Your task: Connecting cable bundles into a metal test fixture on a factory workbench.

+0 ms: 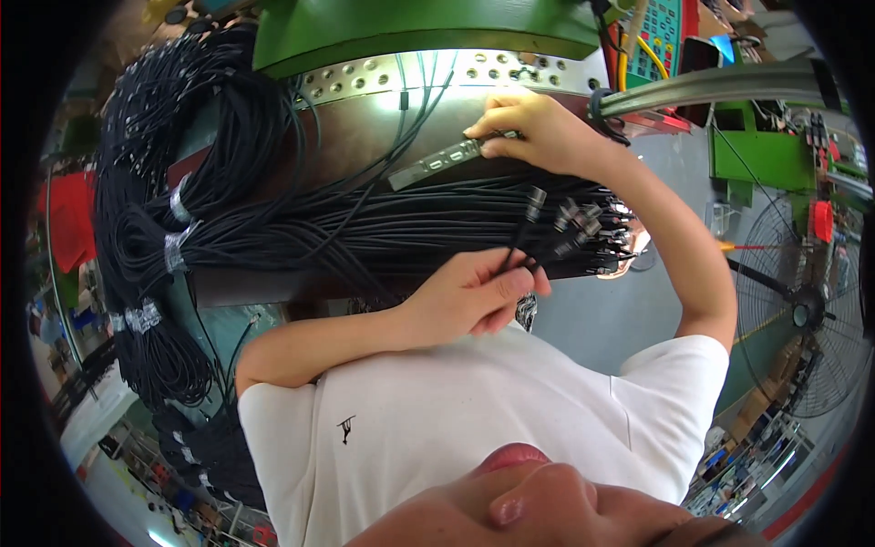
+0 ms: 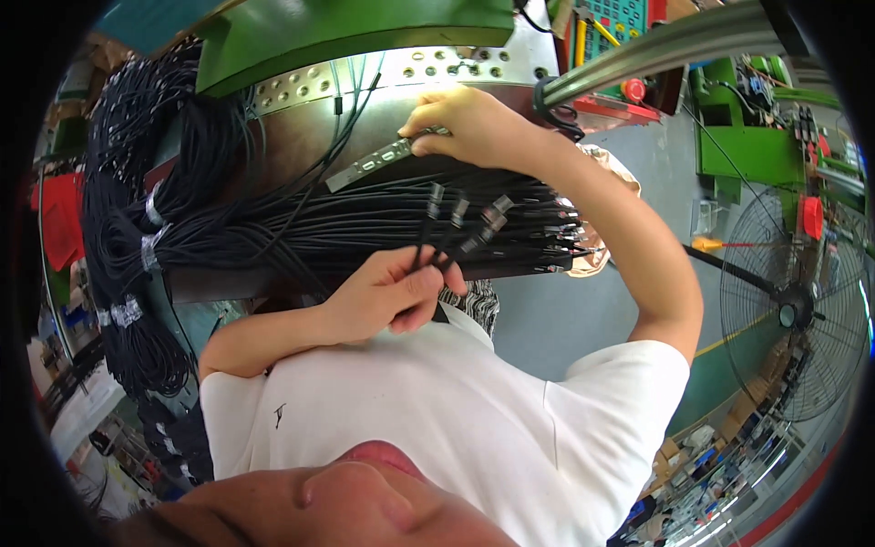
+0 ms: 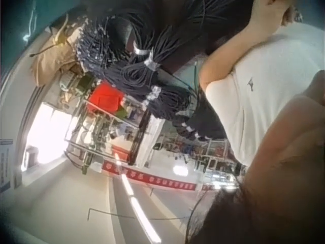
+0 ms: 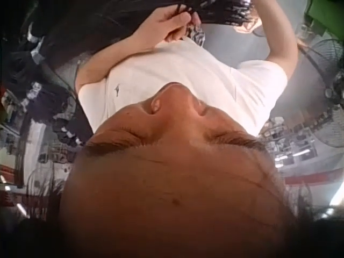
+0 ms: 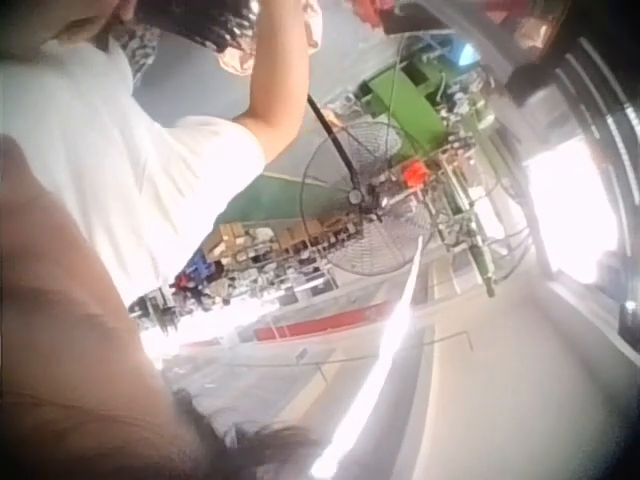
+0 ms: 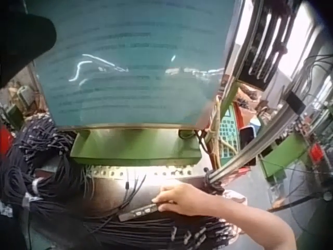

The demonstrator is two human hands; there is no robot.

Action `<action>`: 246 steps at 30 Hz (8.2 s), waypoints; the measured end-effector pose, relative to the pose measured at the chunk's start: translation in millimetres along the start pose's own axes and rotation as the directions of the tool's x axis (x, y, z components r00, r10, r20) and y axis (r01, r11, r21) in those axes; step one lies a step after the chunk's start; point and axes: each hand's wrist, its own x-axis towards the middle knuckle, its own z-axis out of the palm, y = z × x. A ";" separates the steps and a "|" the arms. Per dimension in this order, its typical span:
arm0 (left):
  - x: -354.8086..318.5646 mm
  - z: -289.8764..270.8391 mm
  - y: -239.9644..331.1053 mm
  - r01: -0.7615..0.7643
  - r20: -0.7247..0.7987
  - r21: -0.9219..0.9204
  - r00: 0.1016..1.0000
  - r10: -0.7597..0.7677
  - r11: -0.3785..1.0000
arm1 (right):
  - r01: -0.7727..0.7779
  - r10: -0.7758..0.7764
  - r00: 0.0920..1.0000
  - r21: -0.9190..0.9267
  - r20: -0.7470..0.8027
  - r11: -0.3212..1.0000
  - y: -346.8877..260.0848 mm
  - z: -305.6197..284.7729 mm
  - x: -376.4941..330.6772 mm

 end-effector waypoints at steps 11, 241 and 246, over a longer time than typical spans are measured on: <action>3.9 -21.8 -34.7 -0.425 -0.441 0.114 0.788 0.429 0.898 | -0.223 0.560 0.808 0.785 -0.183 0.578 -94.9 62.8 -40.5; 40.1 -253.7 143.4 0.333 0.057 0.910 0.485 0.873 -0.245 | -0.247 -0.046 0.912 -0.634 -0.407 0.733 96.9 -18.9 85.9; 37.8 -255.1 142.9 0.397 0.022 0.888 0.468 0.883 -0.233 | -0.191 -0.079 0.948 -0.749 -0.309 0.634 96.5 -34.4 93.1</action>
